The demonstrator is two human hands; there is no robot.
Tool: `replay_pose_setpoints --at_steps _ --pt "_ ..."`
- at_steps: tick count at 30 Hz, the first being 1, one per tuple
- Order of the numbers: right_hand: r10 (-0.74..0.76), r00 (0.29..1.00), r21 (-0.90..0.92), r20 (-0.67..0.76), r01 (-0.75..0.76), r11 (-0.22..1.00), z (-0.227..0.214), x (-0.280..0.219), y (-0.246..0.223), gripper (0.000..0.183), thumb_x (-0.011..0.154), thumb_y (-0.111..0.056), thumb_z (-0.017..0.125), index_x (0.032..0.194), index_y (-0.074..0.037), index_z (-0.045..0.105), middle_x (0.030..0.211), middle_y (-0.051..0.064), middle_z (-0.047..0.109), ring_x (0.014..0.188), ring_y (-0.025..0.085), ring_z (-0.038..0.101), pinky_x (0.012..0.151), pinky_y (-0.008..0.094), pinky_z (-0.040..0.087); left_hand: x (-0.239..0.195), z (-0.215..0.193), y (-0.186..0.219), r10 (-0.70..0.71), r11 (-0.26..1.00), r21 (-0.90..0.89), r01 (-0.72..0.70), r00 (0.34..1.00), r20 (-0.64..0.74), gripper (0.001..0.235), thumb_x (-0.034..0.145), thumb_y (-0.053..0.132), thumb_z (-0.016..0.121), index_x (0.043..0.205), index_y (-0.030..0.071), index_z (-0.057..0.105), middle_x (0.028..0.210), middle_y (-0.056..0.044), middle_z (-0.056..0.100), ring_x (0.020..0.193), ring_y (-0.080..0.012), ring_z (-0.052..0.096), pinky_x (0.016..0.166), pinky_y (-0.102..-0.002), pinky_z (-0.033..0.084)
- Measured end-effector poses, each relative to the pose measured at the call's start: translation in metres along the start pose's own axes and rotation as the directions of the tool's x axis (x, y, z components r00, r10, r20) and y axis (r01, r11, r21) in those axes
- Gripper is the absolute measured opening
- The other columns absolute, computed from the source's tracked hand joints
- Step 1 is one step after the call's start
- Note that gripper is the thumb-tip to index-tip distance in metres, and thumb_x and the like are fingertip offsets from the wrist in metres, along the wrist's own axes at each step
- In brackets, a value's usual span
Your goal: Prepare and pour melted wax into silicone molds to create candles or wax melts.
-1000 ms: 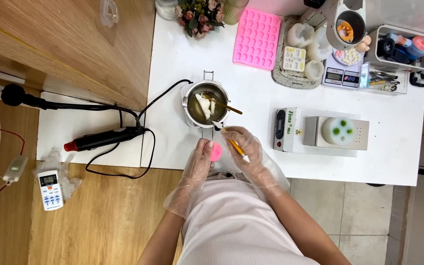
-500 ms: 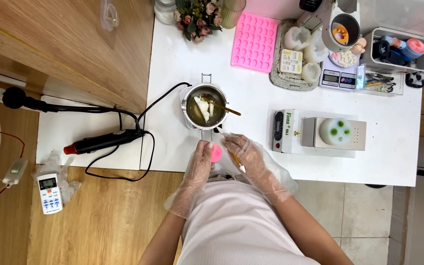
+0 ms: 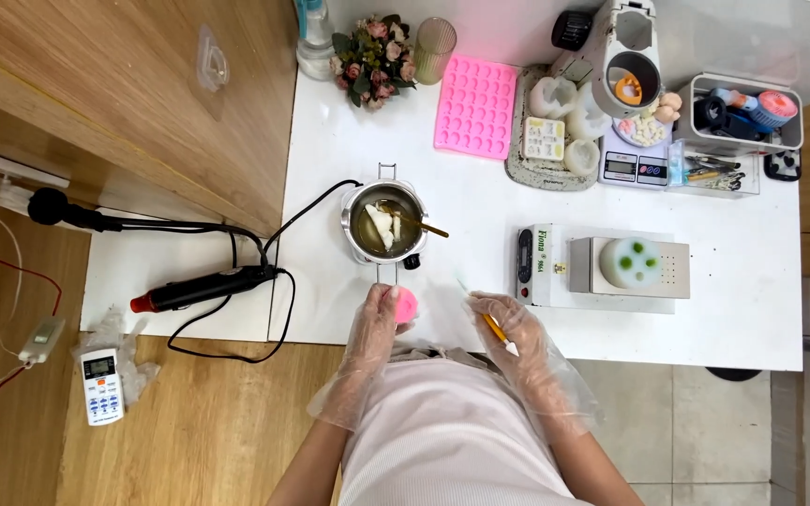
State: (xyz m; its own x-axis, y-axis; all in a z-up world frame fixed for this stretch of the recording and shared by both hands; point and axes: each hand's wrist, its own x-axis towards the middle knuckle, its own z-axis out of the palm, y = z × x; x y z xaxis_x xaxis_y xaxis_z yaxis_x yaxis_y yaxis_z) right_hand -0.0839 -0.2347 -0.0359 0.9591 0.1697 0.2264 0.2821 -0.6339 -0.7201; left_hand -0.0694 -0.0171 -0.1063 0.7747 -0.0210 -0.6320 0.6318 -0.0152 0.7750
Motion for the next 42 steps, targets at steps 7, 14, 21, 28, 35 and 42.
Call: replay_pose_setpoints --at_steps 7,14,21,28,35,42 --pt "-0.039 0.997 -0.032 -0.068 0.037 0.999 -0.032 0.007 -0.028 0.022 0.084 0.004 0.075 0.103 -0.006 0.072 0.108 0.009 0.076 0.102 0.021 0.075 0.083 0.031 0.062 -0.019 -0.002 0.007 0.059 0.972 0.234 -0.016 0.983 -0.176 0.056 0.1 0.057 0.044 0.123 0.009 0.06 0.117 -0.018 0.069 0.101 -0.0294 0.07 0.085 -0.043 0.059" --pt "0.062 0.992 0.095 -0.114 -0.051 0.994 -0.057 0.0 -0.035 0.022 0.094 -0.003 0.067 0.115 -0.007 0.072 0.104 0.011 0.075 0.096 0.019 0.074 0.08 0.031 0.062 -0.051 0.006 0.044 0.218 0.958 0.269 -0.102 0.869 -0.445 0.054 0.097 0.057 0.051 0.118 0.01 0.067 0.137 -0.011 0.059 0.124 -0.0266 0.06 0.095 -0.042 0.056" --pt "0.416 0.903 0.489 -0.103 -0.319 0.812 -0.081 -0.006 -0.041 0.027 0.103 -0.019 0.054 0.116 -0.001 0.069 0.104 0.013 0.077 0.097 0.018 0.075 0.088 0.031 0.063 -0.058 0.047 0.085 0.114 0.91 -0.364 -0.197 0.965 -0.238 0.048 0.092 0.048 0.071 0.117 0.007 0.073 0.109 -0.008 0.072 0.104 -0.0158 0.061 0.105 -0.045 0.049" --pt "0.628 0.749 0.609 -0.21 -0.403 0.684 -0.111 0.017 -0.042 0.035 0.104 -0.035 0.05 0.109 -0.004 0.065 0.103 0.015 0.078 0.093 0.02 0.077 0.089 0.035 0.061 -0.071 0.111 0.153 0.095 0.901 -0.425 -0.088 0.995 -0.005 0.047 0.088 0.04 0.071 0.124 0.01 0.074 0.12 -0.001 0.075 0.117 -0.009 0.065 0.108 -0.029 0.047" --pt "0.654 0.731 0.733 -0.196 -0.334 0.592 -0.136 0.051 -0.018 0.023 0.091 -0.018 0.073 0.102 -0.006 0.057 0.107 0.011 0.072 0.096 0.016 0.069 0.088 0.034 0.059 -0.046 0.176 0.168 0.015 0.865 -0.501 0.033 0.996 0.092 0.049 0.09 0.036 0.068 0.129 0.006 0.072 0.117 -0.002 0.074 0.113 -0.0102 0.063 0.104 -0.029 0.046" --pt "0.696 0.685 0.81 -0.216 -0.272 0.519 -0.161 0.058 0.021 0.019 0.091 -0.008 0.074 0.101 -0.006 0.058 0.102 0.01 0.071 0.093 0.016 0.067 0.084 0.032 0.058 -0.027 0.219 0.184 0.024 0.84 -0.538 0.065 0.987 0.157 0.044 0.092 0.036 0.068 0.118 0.001 0.075 0.108 -0.004 0.075 0.105 -0.0104 0.065 0.099 -0.027 0.05"
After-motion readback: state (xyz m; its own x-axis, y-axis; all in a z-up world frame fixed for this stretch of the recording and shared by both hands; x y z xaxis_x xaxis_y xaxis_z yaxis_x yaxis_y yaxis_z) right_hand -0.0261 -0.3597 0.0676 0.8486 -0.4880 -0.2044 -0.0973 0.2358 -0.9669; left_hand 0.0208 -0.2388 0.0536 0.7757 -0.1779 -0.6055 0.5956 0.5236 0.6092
